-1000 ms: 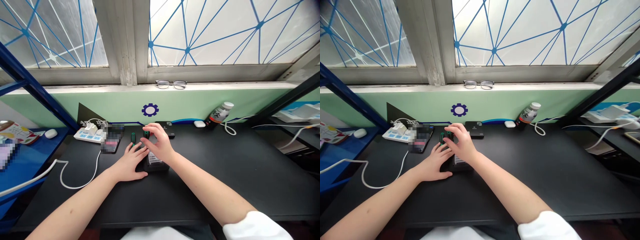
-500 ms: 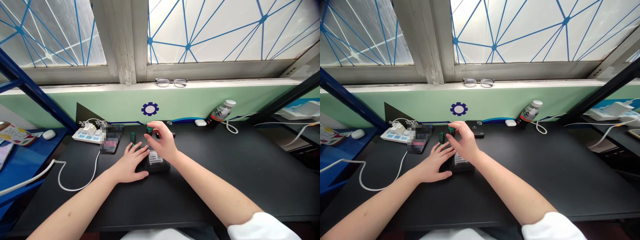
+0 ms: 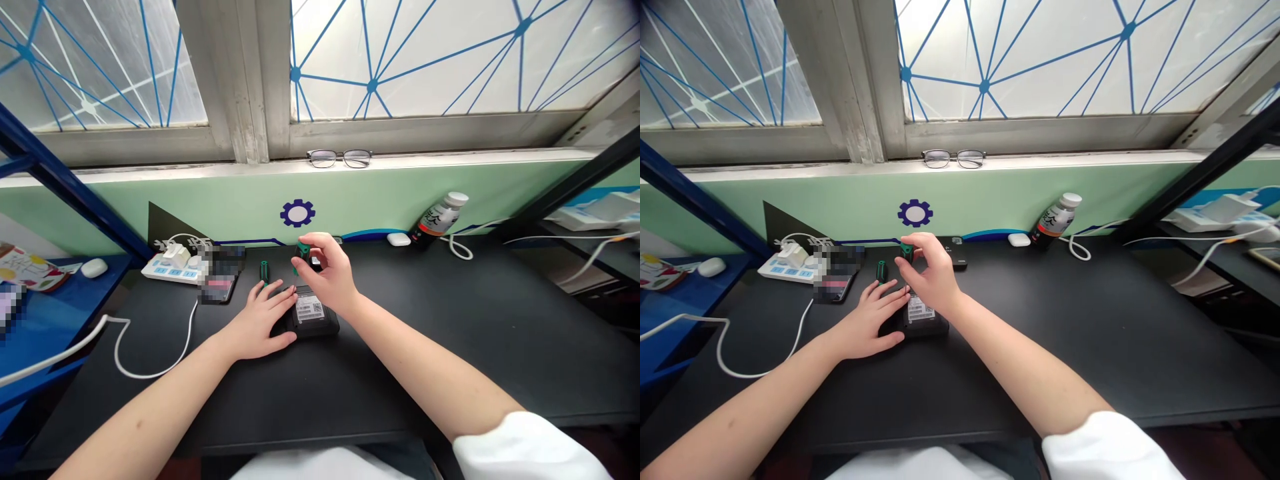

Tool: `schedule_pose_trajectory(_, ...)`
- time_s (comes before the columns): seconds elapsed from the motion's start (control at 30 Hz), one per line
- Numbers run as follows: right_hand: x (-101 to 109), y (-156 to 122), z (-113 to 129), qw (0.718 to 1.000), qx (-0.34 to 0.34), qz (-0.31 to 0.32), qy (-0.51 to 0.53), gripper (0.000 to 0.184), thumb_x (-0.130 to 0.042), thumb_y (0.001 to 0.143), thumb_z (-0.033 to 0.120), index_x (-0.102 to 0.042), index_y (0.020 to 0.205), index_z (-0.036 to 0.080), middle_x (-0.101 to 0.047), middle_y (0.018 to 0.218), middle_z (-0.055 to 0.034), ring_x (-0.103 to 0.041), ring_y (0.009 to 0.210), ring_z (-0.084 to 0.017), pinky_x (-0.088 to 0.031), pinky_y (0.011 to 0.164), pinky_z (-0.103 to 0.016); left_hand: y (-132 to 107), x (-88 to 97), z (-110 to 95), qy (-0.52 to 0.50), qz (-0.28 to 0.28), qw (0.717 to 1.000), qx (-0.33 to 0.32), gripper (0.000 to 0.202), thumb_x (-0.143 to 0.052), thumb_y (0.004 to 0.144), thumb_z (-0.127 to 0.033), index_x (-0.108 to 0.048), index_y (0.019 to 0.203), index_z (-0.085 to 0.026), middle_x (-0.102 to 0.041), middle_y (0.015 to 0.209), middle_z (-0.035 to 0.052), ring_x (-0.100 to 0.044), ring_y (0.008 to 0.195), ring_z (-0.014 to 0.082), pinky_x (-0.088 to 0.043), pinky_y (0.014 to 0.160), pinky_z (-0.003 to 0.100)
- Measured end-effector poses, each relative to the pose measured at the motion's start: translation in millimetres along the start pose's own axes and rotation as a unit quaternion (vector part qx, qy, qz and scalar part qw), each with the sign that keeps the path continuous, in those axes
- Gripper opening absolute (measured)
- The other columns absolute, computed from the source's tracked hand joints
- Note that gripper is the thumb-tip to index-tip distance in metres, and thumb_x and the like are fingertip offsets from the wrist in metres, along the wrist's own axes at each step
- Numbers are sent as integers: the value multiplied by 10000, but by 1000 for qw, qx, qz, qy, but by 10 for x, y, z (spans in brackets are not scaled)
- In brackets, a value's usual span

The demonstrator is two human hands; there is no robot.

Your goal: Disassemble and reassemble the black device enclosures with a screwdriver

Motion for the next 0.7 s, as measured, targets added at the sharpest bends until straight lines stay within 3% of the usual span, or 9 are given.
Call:
schedule_pose_trajectory(0.37, -154, -84, 29, 999, 27, 37, -14, 269, -690, 958, 204, -659, 1216, 275, -714, 1168, -85, -724, 1035, -214, -668, 791, -371, 3, 11, -17, -7, 1, 1000, 3, 681, -696, 978, -465, -524, 1607, -269, -512, 1667, 123, -309, 1615, 436, -179, 1300, 745)
schedule_pose_trajectory(0.6, -191, -127, -2, 996, 10, 82, 15, 370, -558, 1015, 170, -618, 1363, 279, -735, 1333, -102, -746, 1210, -234, -656, 993, -441, 12, 11, -2, -13, 14, 1000, 13, 717, -692, 983, -466, -480, 1638, -266, -492, 1684, 117, -284, 1623, 437, -166, 1301, 746)
schedule_pose_trajectory(0.7, -199, -125, -25, 996, 16, 91, -4, 404, -650, 982, 196, -616, 1372, 293, -715, 1345, -100, -727, 1212, -243, -669, 922, -416, 19, 22, -11, -19, 10, 1000, 12, 711, -691, 982, -460, -480, 1639, -290, -498, 1682, 105, -301, 1615, 433, -167, 1302, 744)
Point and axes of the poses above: each hand's wrist, its own y-axis towards the middle knuckle, its own x-axis out of the back of the hand, z = x × y, the point moved 8 cm from there along y, towards the middle knuckle
